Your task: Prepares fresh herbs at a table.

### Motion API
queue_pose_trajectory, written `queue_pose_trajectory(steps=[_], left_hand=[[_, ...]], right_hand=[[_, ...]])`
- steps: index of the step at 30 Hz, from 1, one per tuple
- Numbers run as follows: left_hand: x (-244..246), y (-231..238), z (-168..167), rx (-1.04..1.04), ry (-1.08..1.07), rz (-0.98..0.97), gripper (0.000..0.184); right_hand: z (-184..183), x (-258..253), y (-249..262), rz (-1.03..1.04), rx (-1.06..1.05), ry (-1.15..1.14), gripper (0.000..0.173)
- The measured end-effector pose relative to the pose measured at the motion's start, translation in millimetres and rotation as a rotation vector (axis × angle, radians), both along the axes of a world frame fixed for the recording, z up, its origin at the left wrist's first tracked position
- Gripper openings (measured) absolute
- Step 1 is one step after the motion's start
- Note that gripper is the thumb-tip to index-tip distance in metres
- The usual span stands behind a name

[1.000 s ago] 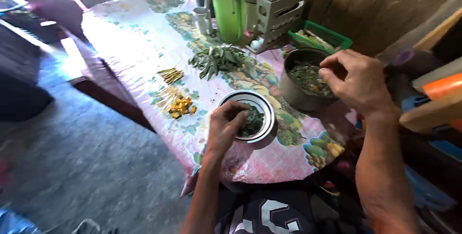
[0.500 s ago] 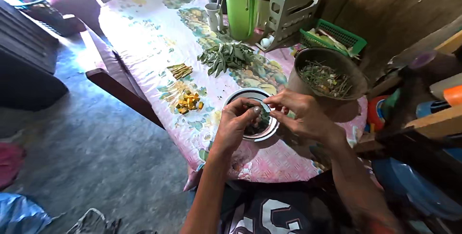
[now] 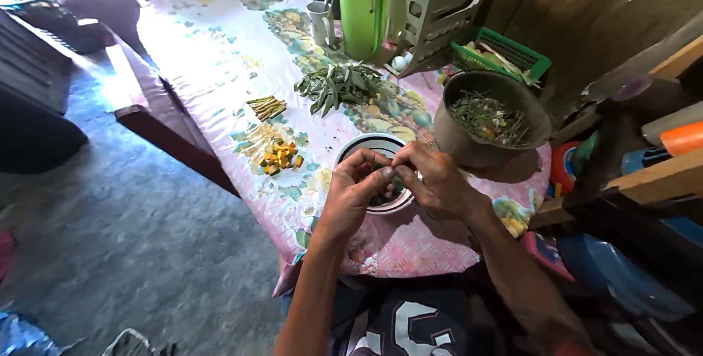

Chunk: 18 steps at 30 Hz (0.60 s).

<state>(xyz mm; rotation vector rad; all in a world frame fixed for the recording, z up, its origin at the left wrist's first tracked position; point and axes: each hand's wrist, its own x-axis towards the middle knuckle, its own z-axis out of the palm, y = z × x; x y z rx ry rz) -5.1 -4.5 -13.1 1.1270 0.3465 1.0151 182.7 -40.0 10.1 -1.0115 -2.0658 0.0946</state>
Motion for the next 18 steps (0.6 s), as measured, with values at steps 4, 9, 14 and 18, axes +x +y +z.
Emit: queue_pose_trajectory(steps=[4,9,14,18], left_hand=[[4,-2,1,0.099,0.113,0.006,0.013],[10,-3,1,0.168,0.163,0.02,0.009],[9,4,-5,0.123,0.141,0.135,0.01],[10,5,-7,0.086,0.144,0.183,0.011]], right_hand=[[-5,1,-3,0.063,-0.131,0.158,0.01],[3,26,-13,-0.015,-0.231,0.276,0.02],[48,115,-33,-0.457,-0.044,-0.037,0.028],[66,175,-26,-0.726,-0.298,-0.312,0.024]])
